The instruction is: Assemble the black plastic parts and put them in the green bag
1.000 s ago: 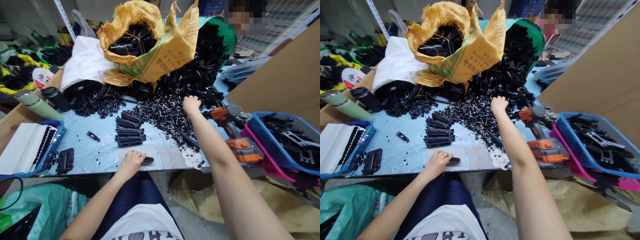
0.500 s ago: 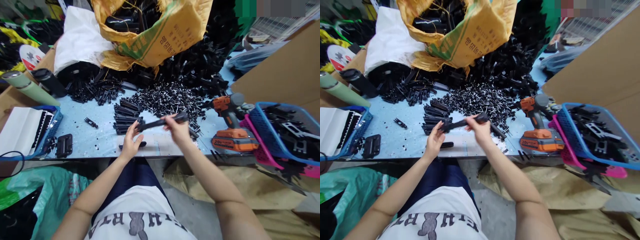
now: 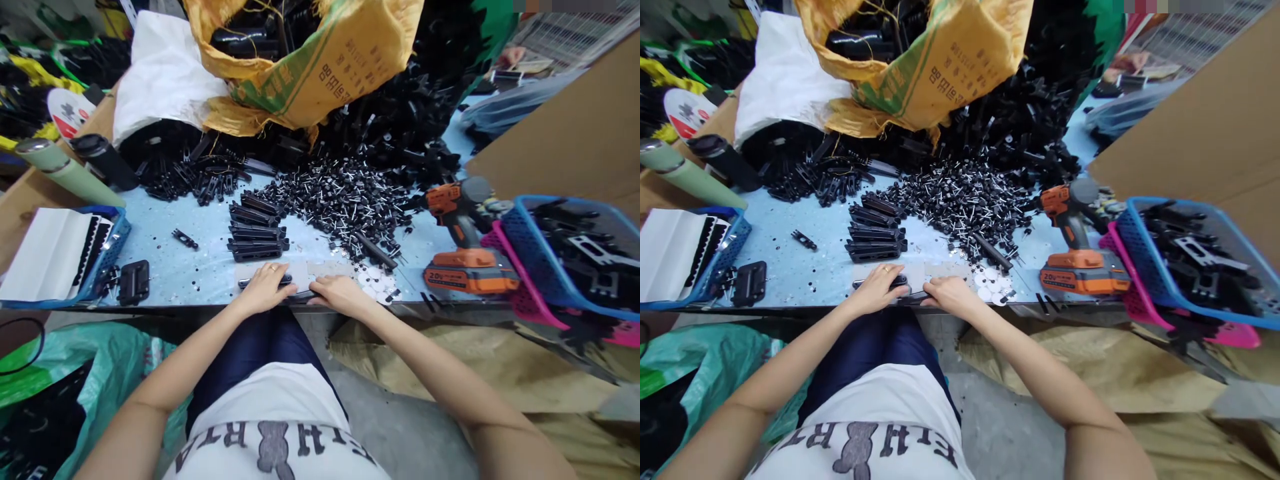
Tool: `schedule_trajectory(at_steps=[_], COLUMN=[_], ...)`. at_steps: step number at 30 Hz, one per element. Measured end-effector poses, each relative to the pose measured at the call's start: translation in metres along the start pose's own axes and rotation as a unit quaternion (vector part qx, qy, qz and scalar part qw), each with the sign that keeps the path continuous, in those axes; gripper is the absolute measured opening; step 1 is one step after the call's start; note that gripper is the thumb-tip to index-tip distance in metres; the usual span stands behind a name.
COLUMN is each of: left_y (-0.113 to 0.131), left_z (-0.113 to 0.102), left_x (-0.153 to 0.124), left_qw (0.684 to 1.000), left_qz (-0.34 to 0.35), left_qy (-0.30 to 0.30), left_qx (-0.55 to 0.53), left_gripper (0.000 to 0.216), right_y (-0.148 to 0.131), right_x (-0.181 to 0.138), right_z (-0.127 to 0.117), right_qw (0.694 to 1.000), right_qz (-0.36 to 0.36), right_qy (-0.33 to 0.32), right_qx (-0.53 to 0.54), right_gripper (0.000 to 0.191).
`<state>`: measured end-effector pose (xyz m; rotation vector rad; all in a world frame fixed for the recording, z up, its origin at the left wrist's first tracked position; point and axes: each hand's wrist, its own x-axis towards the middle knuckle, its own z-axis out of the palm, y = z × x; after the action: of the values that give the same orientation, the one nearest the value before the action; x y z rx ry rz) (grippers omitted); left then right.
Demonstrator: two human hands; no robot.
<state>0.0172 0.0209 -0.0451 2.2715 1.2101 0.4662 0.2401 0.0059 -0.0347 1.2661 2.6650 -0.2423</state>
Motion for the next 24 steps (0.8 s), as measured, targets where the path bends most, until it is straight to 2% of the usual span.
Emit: schedule_trajectory(at_steps=[2,4,7,12,15,18,21,24], left_y=[-0.006,-0.009,-0.013,-0.022,-0.026,-0.024,-0.015,0.002], left_z=[0.002,0.006,0.011,0.014,0.014,0.015,0.018,0.019], left_x=[0.003,0.004,0.002,-0.004,-0.009,-0.008,0.012,0.065], left_qw=[0.996,0.991,0.992,0.993,0.993,0.994,0.992,0.984], left_qz=[0.019,0.034,0.045,0.078,0.091,0.08,0.091,0.111], left_qy=[-0.052,-0.055,-0.02,0.031,0.057,0.067,0.053,0.052], left_qx=[0.077,0.116,0.118,0.081,0.057,0.045,0.071,0.13], left_gripper=[0.058,0.067,0.067,0.044,0.045,0.051,0.052,0.039], right_y=[-0.004,-0.01,-0.022,-0.036,-0.035,-0.023,-0.003,0.012], right_x=[0.002,0.003,0.002,0.0,0.001,0.004,0.007,0.004], right_z=[0.006,0.007,0.0,-0.017,-0.025,-0.022,-0.002,0.025], right_qw=[1.0,0.999,0.997,0.994,0.995,0.995,0.993,0.987], right_qz=[0.018,0.04,0.071,0.075,0.057,0.032,0.017,0.026], right_qy=[-0.016,-0.015,0.012,0.052,0.064,0.083,0.109,0.155], right_qx=[-0.003,-0.008,-0.032,-0.055,-0.05,-0.051,-0.044,-0.024], right_gripper=[0.042,0.044,0.045,0.036,0.033,0.032,0.032,0.036])
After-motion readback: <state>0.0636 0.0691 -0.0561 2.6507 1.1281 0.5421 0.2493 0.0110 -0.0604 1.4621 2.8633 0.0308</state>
